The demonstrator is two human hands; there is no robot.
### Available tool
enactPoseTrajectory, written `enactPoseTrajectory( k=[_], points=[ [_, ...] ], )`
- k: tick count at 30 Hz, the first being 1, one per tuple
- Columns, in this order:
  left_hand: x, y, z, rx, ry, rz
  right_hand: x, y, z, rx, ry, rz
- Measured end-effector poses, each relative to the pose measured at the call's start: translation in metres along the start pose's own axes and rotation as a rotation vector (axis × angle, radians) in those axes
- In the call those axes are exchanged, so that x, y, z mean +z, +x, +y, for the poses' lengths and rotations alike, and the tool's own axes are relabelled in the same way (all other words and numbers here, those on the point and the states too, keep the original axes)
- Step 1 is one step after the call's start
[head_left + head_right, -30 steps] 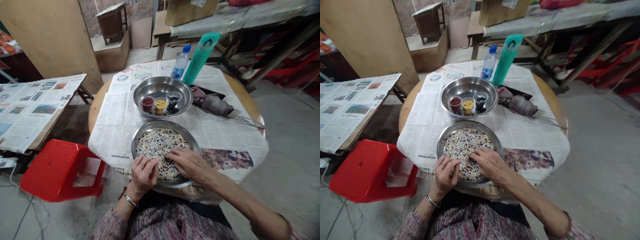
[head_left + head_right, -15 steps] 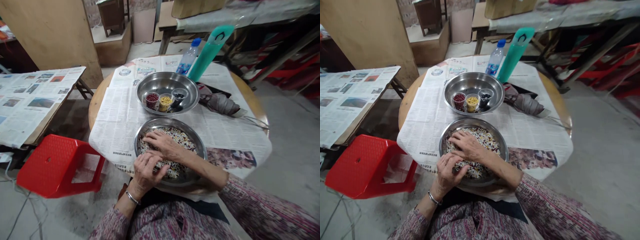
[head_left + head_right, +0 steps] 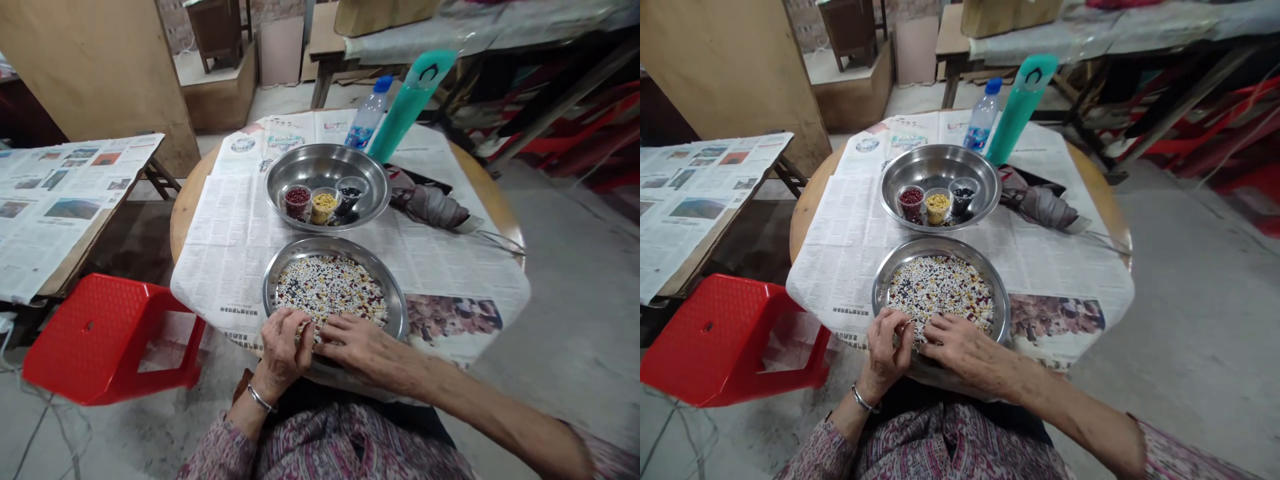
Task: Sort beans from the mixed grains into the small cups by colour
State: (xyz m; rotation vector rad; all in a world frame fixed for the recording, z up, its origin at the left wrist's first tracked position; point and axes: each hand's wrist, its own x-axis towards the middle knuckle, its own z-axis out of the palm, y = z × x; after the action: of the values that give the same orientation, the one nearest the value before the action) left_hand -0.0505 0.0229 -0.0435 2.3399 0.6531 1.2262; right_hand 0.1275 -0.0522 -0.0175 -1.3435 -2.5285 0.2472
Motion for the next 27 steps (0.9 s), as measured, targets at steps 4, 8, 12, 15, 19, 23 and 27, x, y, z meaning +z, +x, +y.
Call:
enactPoseTrajectory(
  k=[4, 8, 12, 15, 19, 23, 27],
  points=[
    [0.001, -0.002, -0.002, 0.009, 0.003, 0.004, 0.011, 0.017, 0.016, 0.087, -0.149, 0.123],
    [0.001, -0.002, -0.002, 0.013, -0.006, -0.005, 0.002, 0.021, 0.053, 0.260, -0.225, 0.179],
    [0.001, -0.001, -0.001, -0.002, 0.014, -0.010, -0.006, 0.006, 0.071, 0.444, -0.259, 0.202],
    [0.001, -0.001, -0.001, -0.009, 0.030, -0.021, -0.004, -0.011, 0.061, 0.542, -0.261, 0.217],
    [0.001, -0.003, -0.002, -0.007, 0.032, -0.028, 0.010, -0.019, 0.028, 0.542, -0.093, 0.266],
    [0.002, -0.003, -0.003, 0.000, 0.043, -0.031, 0.020, 0.000, 0.004, 0.433, 0.157, 0.210],
    [0.003, -0.002, -0.003, 0.018, 0.049, -0.025, 0.014, 0.036, 0.013, 0.249, 0.092, 0.090]
  ],
)
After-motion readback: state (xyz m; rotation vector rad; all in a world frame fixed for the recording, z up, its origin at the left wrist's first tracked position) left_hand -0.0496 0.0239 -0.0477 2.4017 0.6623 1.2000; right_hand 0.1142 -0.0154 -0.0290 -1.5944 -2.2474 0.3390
